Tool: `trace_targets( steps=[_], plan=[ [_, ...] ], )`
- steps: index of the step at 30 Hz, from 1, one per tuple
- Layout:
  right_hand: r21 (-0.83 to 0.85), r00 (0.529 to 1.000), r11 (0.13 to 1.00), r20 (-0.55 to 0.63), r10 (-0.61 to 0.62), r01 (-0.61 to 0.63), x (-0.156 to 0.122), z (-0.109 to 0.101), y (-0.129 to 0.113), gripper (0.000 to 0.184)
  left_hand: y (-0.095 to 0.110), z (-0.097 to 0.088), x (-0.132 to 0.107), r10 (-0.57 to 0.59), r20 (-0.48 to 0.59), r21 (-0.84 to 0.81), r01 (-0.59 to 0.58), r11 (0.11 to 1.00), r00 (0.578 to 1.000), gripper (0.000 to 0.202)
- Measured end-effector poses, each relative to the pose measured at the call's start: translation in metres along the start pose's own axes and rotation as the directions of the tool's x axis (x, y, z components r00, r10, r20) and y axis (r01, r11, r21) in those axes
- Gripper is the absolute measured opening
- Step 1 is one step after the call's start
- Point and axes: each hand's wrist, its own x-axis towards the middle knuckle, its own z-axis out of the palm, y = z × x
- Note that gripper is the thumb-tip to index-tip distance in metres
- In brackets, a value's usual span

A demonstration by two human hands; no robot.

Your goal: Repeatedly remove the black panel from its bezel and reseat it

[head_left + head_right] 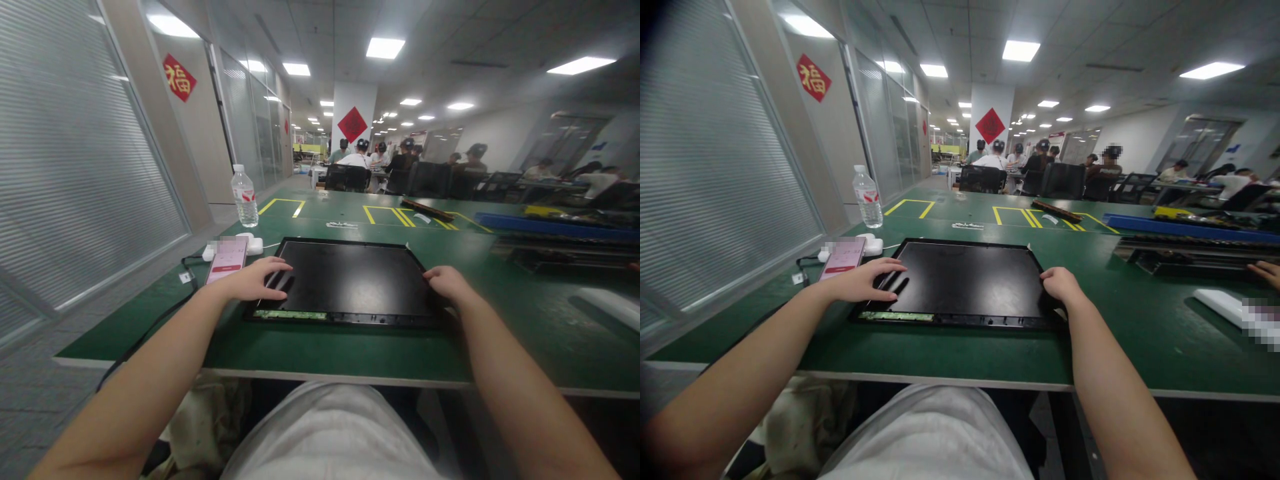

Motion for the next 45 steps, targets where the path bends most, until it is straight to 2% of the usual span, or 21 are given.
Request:
trace_targets(
  steps=[4,7,13,20,33,39,42,45],
  plan=[
    [0.011,0.999,0.999,0.018,0.04,-0.04,-0.002,-0.001,-0.002,0.041,0.001,-0.01,-0.005,0.118,0.118,-0.056,-0.112,0.992,0.986,0.079],
    [0.015,0.999,0.999,0.031,0.039,-0.04,-0.001,0.0,-0.002,0.042,0.001,-0.014,-0.006,0.16,0.155,-0.067,-0.152,0.986,0.975,0.08],
    [0.018,0.998,0.998,0.043,0.053,-0.054,-0.002,0.0,-0.003,0.041,0.007,-0.015,-0.006,0.163,0.147,-0.037,-0.159,0.987,0.976,0.076],
    [0.014,0.999,1.0,0.041,0.025,-0.025,-0.002,0.001,-0.002,0.039,0.01,-0.013,-0.008,0.213,0.174,0.012,-0.218,0.976,0.961,0.072],
    [0.006,0.999,0.999,0.031,0.031,-0.031,-0.001,0.0,0.0,0.042,0.011,-0.011,-0.007,0.249,0.17,-0.026,-0.249,0.968,0.953,0.064],
    [0.013,0.999,0.999,0.031,0.042,-0.042,-0.003,-0.001,-0.003,0.043,0.005,-0.009,-0.003,0.243,0.109,0.009,-0.245,0.969,0.964,0.051],
    [0.0,0.999,1.0,0.031,0.03,-0.03,-0.003,-0.001,-0.003,0.042,0.0,-0.004,0.003,0.144,-0.013,0.071,-0.143,0.987,0.989,0.044],
    [-0.004,0.999,1.0,0.029,0.025,-0.025,-0.001,0.0,-0.003,0.042,-0.005,0.0,0.008,0.031,-0.152,0.173,-0.005,0.985,0.988,0.042]
  ],
)
